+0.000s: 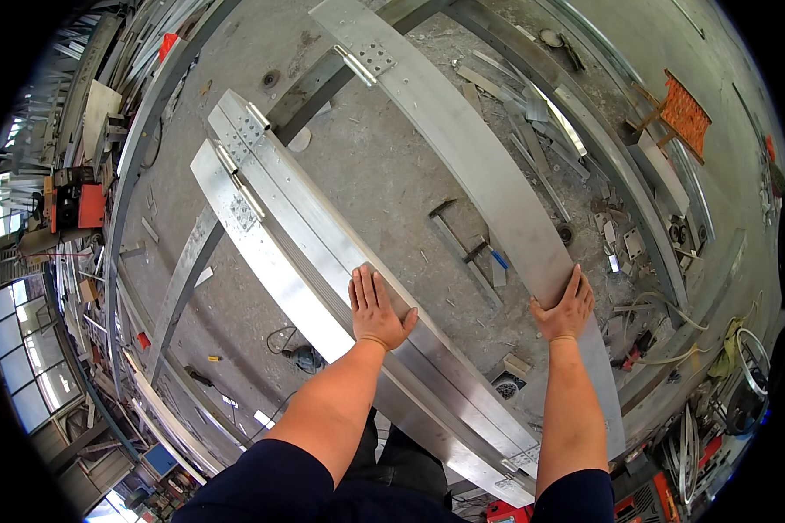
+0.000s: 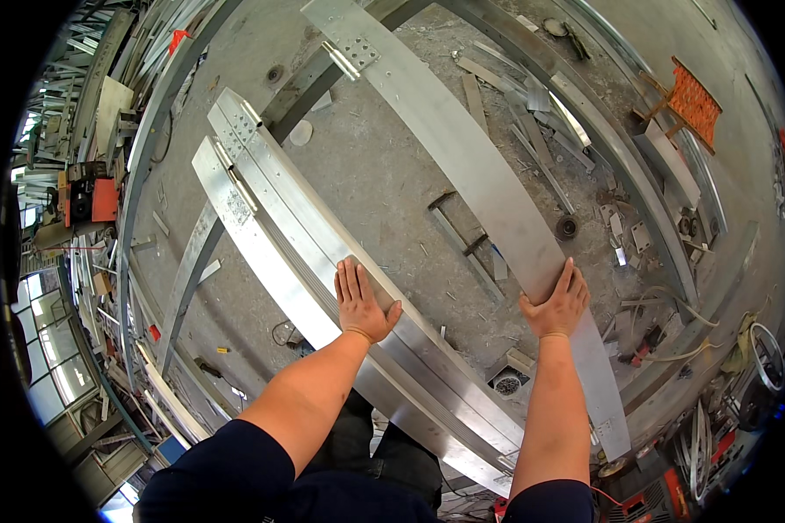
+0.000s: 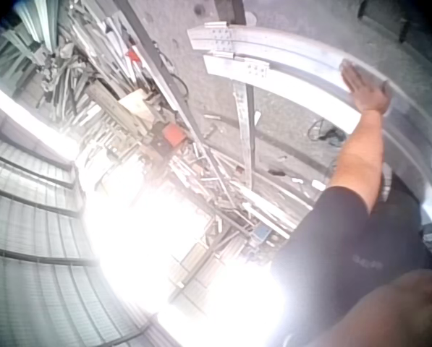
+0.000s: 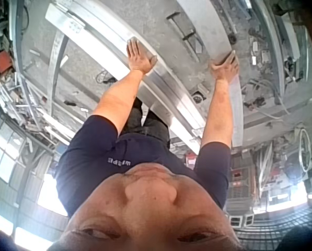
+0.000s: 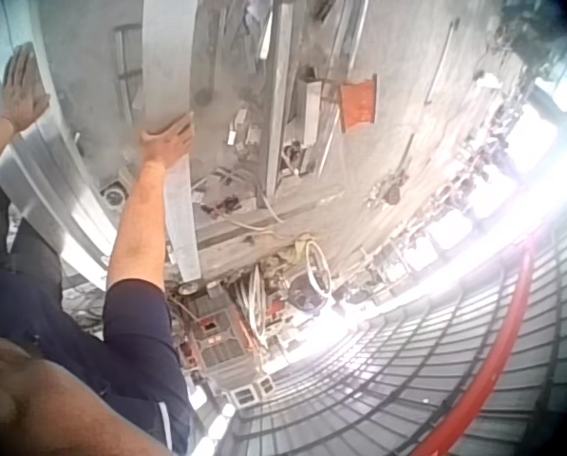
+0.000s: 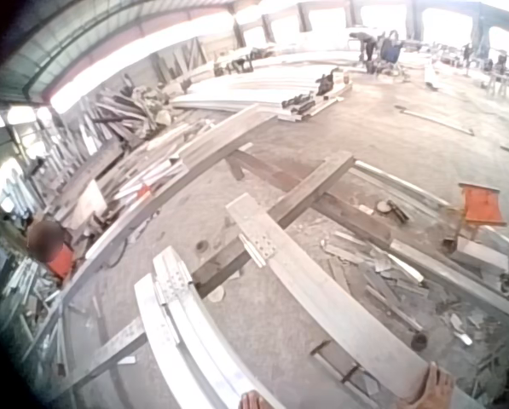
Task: The person uses a cordless drill to fasten metal brackets onto long aluminum beams, then lifts and positions the beams into a frame structure on the floor. They adjust the beams and walk to a nearby machine to retrieve a small item before returning to the frame.
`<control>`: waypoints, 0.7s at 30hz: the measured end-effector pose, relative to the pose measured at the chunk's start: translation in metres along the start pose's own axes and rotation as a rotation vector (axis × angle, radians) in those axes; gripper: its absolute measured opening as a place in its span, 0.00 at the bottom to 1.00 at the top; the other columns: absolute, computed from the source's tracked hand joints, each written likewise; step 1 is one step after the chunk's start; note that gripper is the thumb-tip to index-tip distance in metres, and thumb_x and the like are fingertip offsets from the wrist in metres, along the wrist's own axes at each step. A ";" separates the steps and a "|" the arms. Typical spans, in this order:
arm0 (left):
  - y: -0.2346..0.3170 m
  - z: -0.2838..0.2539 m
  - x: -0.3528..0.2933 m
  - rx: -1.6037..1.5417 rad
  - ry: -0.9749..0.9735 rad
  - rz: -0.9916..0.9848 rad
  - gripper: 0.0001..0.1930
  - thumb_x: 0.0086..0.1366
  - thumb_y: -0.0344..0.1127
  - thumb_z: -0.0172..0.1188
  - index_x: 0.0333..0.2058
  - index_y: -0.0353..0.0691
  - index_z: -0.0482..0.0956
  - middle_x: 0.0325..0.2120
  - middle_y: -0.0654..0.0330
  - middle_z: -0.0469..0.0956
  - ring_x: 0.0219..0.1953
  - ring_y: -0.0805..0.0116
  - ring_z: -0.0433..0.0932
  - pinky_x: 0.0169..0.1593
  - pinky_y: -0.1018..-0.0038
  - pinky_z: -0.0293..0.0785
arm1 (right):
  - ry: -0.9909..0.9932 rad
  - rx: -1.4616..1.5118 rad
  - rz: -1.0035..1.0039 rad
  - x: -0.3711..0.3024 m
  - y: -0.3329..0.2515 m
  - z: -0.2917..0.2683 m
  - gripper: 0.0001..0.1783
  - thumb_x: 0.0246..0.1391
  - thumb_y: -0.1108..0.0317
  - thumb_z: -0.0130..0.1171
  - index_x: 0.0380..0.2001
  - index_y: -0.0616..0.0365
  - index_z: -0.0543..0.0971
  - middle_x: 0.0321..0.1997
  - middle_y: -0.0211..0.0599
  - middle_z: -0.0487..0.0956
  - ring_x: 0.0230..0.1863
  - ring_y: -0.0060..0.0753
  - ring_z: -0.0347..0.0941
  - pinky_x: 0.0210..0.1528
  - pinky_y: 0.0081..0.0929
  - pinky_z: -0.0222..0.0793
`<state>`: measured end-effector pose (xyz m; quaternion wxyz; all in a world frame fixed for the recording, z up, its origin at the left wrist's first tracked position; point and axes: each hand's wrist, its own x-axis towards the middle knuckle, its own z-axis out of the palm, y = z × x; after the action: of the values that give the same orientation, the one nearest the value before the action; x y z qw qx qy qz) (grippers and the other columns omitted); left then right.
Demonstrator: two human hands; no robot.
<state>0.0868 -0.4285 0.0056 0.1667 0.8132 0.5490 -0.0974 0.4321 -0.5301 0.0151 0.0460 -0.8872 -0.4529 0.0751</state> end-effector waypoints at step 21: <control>0.003 -0.006 0.001 -0.012 -0.041 -0.017 0.56 0.60 0.62 0.52 0.67 0.21 0.36 0.69 0.35 0.32 0.72 0.39 0.27 0.72 0.50 0.25 | 0.013 -0.003 -0.016 0.000 0.003 0.002 0.59 0.29 0.51 0.69 0.68 0.54 0.56 0.59 0.47 0.66 0.61 0.52 0.61 0.65 0.49 0.53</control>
<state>0.0904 -0.4261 0.0113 0.1821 0.8052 0.5531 -0.1121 0.4339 -0.5321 0.0129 0.0481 -0.8841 -0.4598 0.0680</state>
